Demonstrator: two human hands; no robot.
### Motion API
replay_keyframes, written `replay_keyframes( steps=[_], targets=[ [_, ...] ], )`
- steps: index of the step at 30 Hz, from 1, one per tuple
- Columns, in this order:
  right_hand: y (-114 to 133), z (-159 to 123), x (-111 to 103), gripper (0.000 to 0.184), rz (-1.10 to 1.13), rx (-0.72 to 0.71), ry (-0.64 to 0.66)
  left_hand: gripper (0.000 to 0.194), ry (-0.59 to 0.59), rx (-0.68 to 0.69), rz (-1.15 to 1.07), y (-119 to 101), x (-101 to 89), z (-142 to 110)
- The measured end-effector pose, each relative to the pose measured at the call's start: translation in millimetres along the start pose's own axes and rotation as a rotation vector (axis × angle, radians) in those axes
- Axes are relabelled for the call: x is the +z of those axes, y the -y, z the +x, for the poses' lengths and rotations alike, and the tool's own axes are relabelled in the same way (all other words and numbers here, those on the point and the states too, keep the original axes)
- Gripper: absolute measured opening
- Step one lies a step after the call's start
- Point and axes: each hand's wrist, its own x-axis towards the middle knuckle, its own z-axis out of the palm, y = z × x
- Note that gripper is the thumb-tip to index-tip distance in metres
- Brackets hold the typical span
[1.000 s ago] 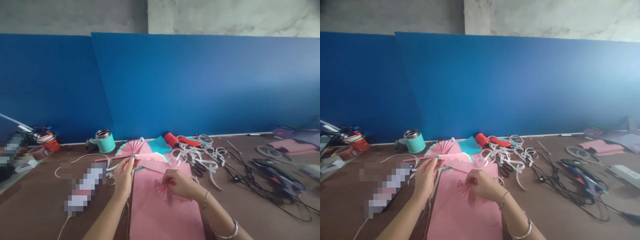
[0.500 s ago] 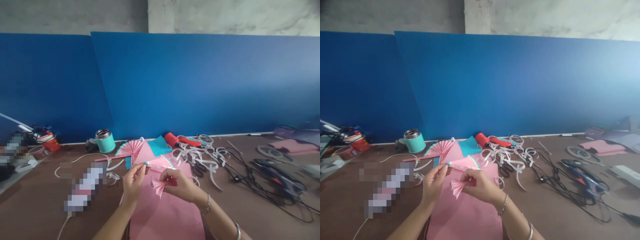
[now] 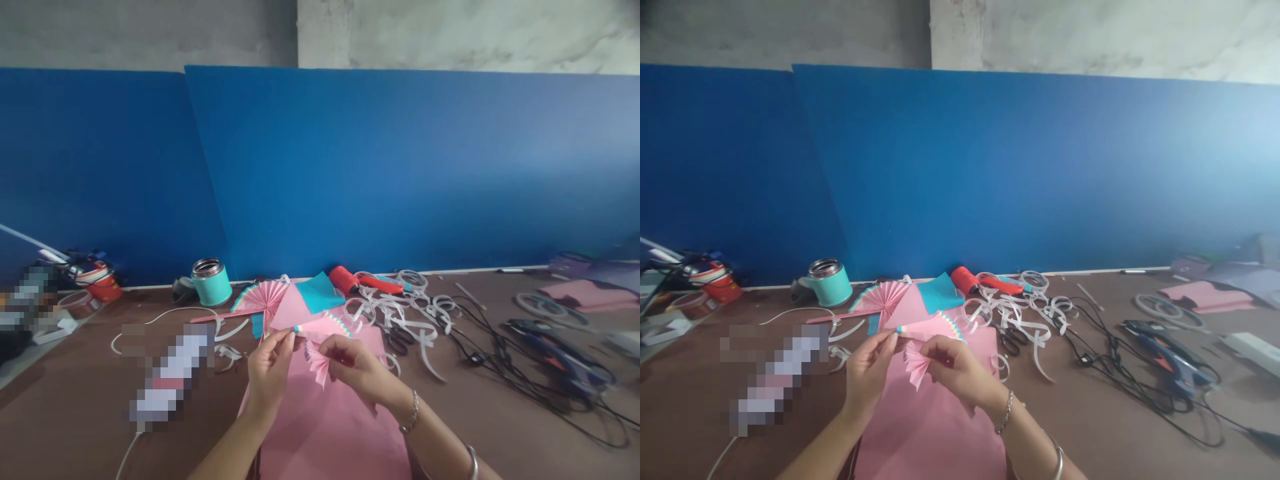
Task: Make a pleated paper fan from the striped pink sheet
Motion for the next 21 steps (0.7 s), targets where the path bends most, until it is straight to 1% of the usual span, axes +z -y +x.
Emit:
replay_keyframes(
  steps=[5,7,9,12,16,18,21],
  targets=[
    [3,-3,-5,0.008,0.058,-0.008,0.168,0.022,-0.038,-0.004,0.01,1,-0.1,0],
    [2,-4,-6,0.008,0.112,-0.007,0.21,0.021,-0.045,-0.004,0.003,0,0.3,0],
    [0,-3,-7,0.01,0.22,-0.014,0.227,0.021,-0.044,-0.011,-0.005,-1,0.5,0],
    [-3,-1,-8,0.019,0.41,-0.027,0.197,0.023,-0.033,-0.003,-0.014,-2,0.0,0],
    [-6,1,-11,0.025,0.491,-0.065,0.102,0.024,-0.039,0.031,-0.052,0,-0.5,2],
    [-8,1,-13,0.026,0.56,-0.074,0.082,0.026,-0.07,0.035,-0.078,0,0.0,3],
    [-10,2,-13,0.026,0.701,-0.029,0.059,0.028,-0.138,-0.005,-0.108,0,0.4,6]
  ],
)
